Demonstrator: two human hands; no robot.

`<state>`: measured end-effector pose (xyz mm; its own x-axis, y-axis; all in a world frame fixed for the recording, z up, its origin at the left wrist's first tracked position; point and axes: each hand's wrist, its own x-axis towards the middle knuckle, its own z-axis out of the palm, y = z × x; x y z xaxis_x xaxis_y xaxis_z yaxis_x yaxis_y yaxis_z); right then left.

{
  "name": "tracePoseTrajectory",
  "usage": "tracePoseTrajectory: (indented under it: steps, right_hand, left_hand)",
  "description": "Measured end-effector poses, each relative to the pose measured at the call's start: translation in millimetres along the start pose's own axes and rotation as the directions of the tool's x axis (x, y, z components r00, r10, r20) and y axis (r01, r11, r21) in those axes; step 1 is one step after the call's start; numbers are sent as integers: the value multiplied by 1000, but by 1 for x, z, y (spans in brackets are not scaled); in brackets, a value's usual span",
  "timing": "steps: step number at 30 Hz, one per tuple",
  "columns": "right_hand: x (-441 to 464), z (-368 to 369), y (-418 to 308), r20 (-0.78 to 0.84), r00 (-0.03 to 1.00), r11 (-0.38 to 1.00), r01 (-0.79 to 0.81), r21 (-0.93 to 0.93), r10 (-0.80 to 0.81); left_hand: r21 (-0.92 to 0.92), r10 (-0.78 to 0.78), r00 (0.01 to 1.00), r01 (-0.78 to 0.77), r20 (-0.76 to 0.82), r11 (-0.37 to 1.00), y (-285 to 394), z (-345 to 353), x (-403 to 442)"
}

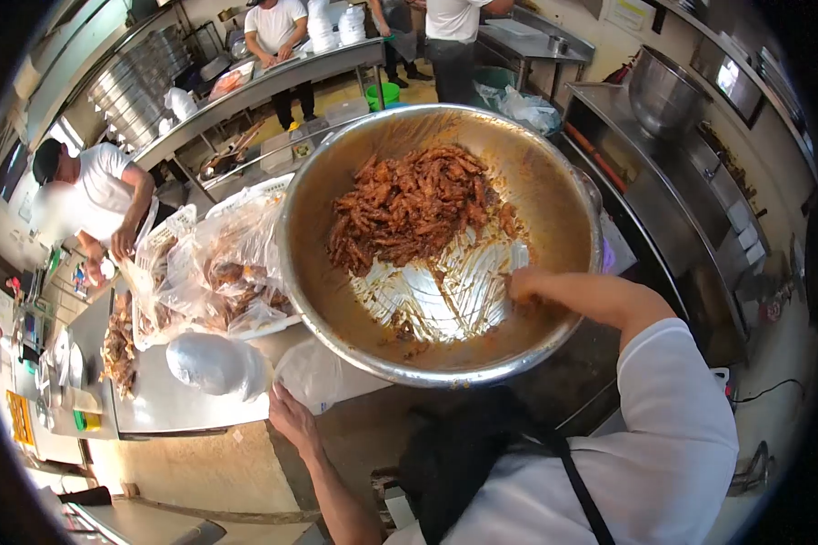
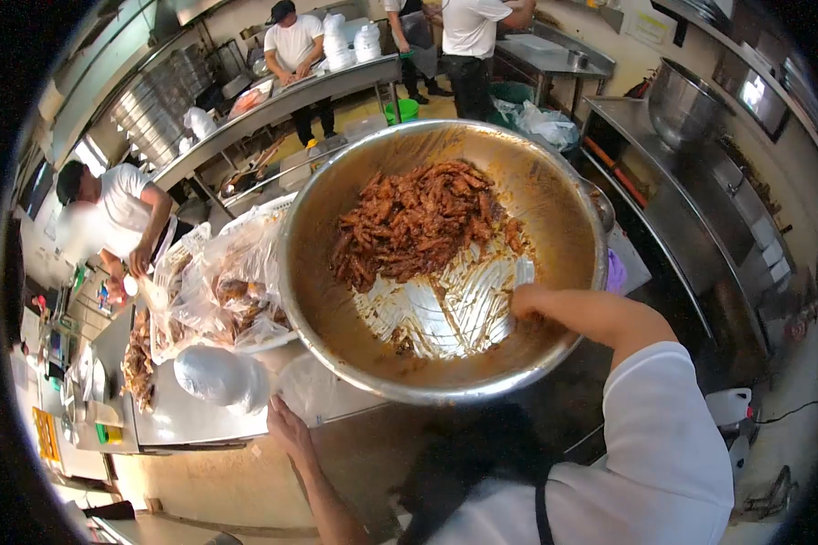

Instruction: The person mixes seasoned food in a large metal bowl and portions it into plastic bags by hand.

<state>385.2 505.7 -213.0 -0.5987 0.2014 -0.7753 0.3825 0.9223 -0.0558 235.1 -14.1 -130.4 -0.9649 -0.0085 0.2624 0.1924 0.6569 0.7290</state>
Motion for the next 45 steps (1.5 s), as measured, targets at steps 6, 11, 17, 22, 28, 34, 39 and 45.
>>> tracePoseTrajectory:
  steps: [6, 11, 17, 22, 28, 34, 39, 45]
  right_hand:
    - [-8, 5, -200, -85, 865, 722, 464, 513, -495]
    - [-121, -136, -286, -58, 871, 246, 201, 948, -488]
    - [-43, -115, -418, 160, 297, 167, 1, 986, -942]
    - [-61, -103, -454, -298, 731, -77, 320, 944, -614]
    - [-55, -126, -422, -425, 766, 231, 580, 782, -483]
    - [-111, -166, -340, -803, 504, -470, 652, 595, -318]
    - [-73, -137, -244, -702, 587, 363, 807, 466, -403]
    - [2, -145, -172, -591, 686, 790, 599, 128, -425]
  left_hand:
    - [-508, -199, 980, 185, 27, 841, -16, 6, 8]
    - [-35, -114, 989, 111, -94, 993, 23, -14, 17]
    - [-185, 107, 955, -162, -275, 969, 33, -24, 1]
    - [-546, -143, 982, 54, -122, 836, 33, -32, 8]
    - [-115, 155, 971, -178, -183, 977, 76, -42, 55]
    - [84, 226, 898, -210, -377, 974, 98, -60, 180]
    - [-369, 140, 894, -312, -425, 876, 150, -91, 260]
    - [159, 129, 990, -136, 52, 978, -20, 28, 283]
